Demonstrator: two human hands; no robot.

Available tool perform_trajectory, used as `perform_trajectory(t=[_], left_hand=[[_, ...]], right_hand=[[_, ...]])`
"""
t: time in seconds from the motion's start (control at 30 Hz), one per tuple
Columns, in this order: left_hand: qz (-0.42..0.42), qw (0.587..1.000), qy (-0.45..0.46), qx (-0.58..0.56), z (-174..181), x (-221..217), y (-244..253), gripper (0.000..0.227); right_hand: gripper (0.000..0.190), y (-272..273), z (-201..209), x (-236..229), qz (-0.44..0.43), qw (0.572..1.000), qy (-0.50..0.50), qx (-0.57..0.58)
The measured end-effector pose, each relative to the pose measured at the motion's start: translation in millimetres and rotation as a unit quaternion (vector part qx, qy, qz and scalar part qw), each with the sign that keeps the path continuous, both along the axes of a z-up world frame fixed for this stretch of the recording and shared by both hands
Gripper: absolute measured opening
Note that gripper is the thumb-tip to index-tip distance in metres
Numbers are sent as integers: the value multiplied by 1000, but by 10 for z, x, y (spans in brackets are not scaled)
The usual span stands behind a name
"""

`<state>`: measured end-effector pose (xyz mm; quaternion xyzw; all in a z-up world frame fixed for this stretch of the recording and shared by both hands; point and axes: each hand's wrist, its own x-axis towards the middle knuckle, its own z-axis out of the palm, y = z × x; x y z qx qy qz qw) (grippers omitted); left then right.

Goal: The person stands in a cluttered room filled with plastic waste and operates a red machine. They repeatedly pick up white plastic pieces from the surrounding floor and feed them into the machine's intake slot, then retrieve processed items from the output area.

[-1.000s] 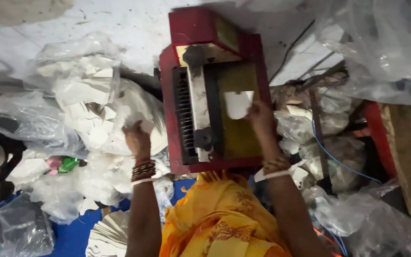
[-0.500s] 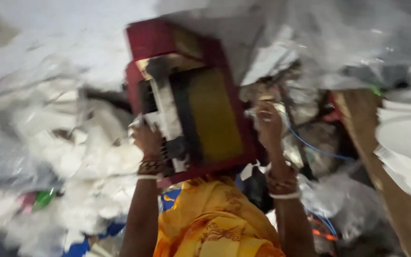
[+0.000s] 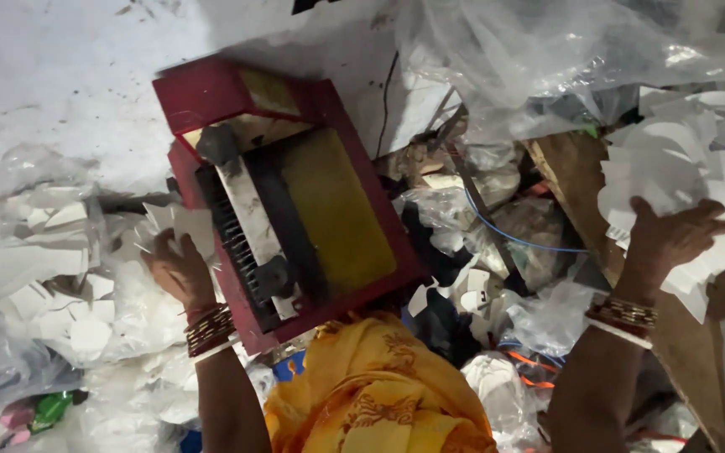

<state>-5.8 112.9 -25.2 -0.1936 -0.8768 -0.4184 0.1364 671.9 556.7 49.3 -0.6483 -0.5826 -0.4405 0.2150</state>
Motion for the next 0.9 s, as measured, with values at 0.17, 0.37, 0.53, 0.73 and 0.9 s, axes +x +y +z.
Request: perform_trajectory(t=[0.17,0.37,0.53,0.73,0.9], left_hand=[[-16,995,76,59,427,22,-260,78],[39,998,20,53,377,15,-811,74],[96,995,10,-21,47,-119,-1096,32],[82,995,-30,-48,-464,-195,-1111,29],[69,990,-98,-81,-839,-263,-868,26]], right_hand=[[76,-492,269,-457,10,882,434,-184],[18,267,-429,284,403,733,537,-114],[28,-68,-116,-1605,404,578,528,-473],[28,-1084,-890,-4297,538,460,402,-580],[24,-1380,-2088,-4544,440,424,400,-683]])
